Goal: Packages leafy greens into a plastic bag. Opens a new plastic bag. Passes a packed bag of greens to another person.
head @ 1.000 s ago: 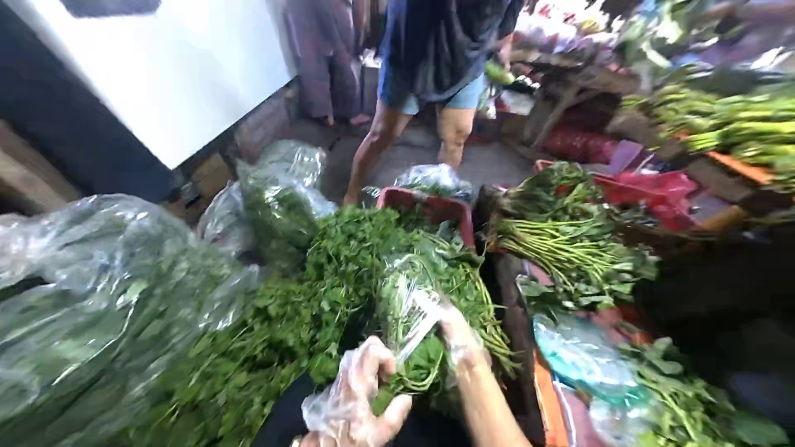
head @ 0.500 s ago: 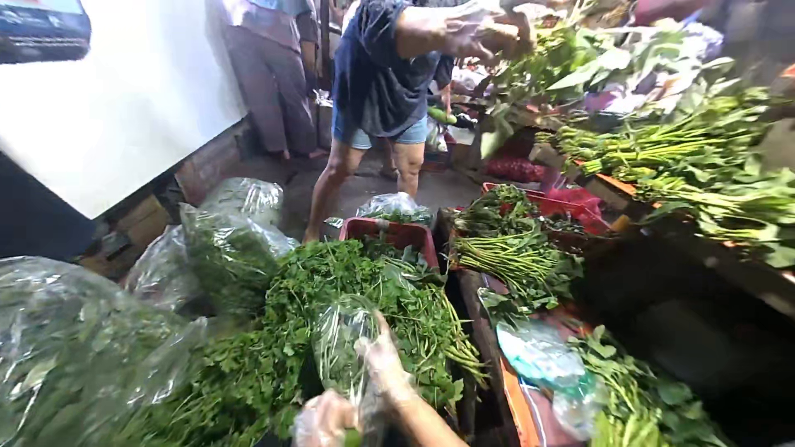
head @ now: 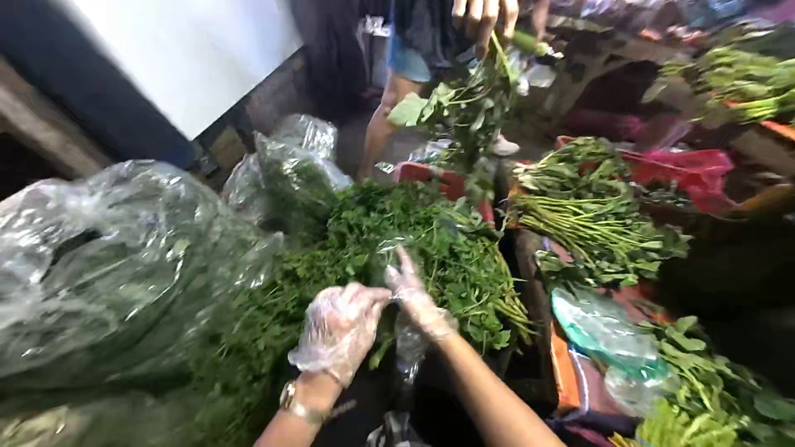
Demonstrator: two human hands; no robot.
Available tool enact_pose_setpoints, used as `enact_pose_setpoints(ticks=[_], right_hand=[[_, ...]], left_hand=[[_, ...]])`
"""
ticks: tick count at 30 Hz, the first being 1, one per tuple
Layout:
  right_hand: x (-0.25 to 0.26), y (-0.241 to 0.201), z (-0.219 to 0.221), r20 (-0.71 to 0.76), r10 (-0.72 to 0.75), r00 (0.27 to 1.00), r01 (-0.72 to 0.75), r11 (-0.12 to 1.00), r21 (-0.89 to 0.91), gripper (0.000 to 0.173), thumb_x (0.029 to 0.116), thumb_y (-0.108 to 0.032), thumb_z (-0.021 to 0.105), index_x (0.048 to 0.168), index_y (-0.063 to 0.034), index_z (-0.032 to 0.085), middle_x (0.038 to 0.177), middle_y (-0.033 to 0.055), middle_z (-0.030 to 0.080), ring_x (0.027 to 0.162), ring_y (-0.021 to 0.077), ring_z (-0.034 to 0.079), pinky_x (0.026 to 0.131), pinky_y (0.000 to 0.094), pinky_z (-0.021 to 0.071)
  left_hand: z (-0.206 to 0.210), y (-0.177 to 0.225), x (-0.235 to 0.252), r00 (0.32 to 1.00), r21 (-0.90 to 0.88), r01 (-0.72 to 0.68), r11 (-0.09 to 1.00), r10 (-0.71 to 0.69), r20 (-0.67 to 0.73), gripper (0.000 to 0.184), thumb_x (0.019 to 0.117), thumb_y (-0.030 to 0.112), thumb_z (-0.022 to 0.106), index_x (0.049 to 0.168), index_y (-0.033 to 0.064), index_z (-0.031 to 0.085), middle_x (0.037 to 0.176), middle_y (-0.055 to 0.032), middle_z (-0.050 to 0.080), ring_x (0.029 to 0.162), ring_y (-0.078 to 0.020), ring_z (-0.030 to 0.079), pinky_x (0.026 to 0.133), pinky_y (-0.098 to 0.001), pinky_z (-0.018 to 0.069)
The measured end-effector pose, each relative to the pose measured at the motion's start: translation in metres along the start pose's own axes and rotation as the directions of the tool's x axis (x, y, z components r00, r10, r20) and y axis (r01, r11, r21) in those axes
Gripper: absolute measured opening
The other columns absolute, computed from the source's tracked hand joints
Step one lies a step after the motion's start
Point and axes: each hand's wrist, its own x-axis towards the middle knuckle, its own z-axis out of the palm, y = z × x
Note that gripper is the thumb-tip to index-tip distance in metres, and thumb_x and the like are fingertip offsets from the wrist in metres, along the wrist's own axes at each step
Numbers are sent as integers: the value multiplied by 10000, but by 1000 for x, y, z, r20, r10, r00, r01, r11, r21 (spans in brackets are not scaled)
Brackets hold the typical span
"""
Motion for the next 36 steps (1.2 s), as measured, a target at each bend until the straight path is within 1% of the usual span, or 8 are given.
enact_pose_setpoints(ticks=[3,10,19,22,25,28,31,36], right_hand=[[-4,7,1,3,-58,998,58,995,-80,675,1045,-150,487,1620,7,171,1621,346,206,1518,397,263,1228,451,275],[-17,25,-1,-85,-65,994,79,980,185,489,1101,-206,349,1556,-30,371,1524,194,475,1356,163,505,1116,321,427],[-19,23,-5,-63,121,991,-60,801,595,460,1126,-260,283,1533,-79,395,1401,106,581,1229,149,601,1017,354,528],[-17,24,17,-81,72,994,-27,889,458,484,1119,-235,275,1567,-57,328,1477,137,514,1302,151,547,1080,335,479],[-1,50,49,140,88,986,-76,993,-89,579,1098,-238,414,1578,46,259,1547,277,415,1432,310,441,1190,438,363],[-8,25,56,333,183,925,-20,899,-438,750,1068,-369,485,1627,0,147,1639,252,284,1513,339,326,1236,468,278],[-29,-1,50,491,123,862,231,767,-599,663,1074,-366,464,1575,37,302,1621,265,312,1512,341,327,1235,470,269],[-63,-30,-6,522,-445,728,675,326,-662,483,1030,-388,526,1391,-83,624,1358,158,655,1139,340,685,875,510,564]], left_hand=[[-4,-2,1,997,-237,40,971,-53,-51,182,952,150,588,947,35,729,941,-96,725,878,-173,688,830,-345,550],[27,45,-54,930,-307,-355,883,367,-20,155,940,140,616,839,115,732,756,-48,695,733,-196,680,729,-339,568],[-3,1,-69,980,-316,-164,935,192,59,212,955,269,658,958,74,742,863,-58,748,770,-135,711,744,-260,572],[-8,-9,-81,986,-245,-131,961,153,72,291,936,382,672,974,100,734,815,-45,719,719,-143,674,708,-272,555],[-10,-17,-85,976,-129,180,975,-161,144,196,909,186,675,917,6,749,868,-130,746,785,-254,728,755,-427,590],[-14,-25,-64,917,-72,397,915,-394,56,242,970,160,605,1007,-62,692,874,-185,715,802,-285,702,779,-473,561],[-22,-28,-43,930,-80,365,928,-367,-12,228,974,146,603,1004,-61,694,868,-174,714,795,-239,696,773,-404,561],[-54,-37,-2,938,-61,342,938,-336,87,196,982,182,649,1025,0,707,846,-124,700,764,-193,664,758,-413,547]])
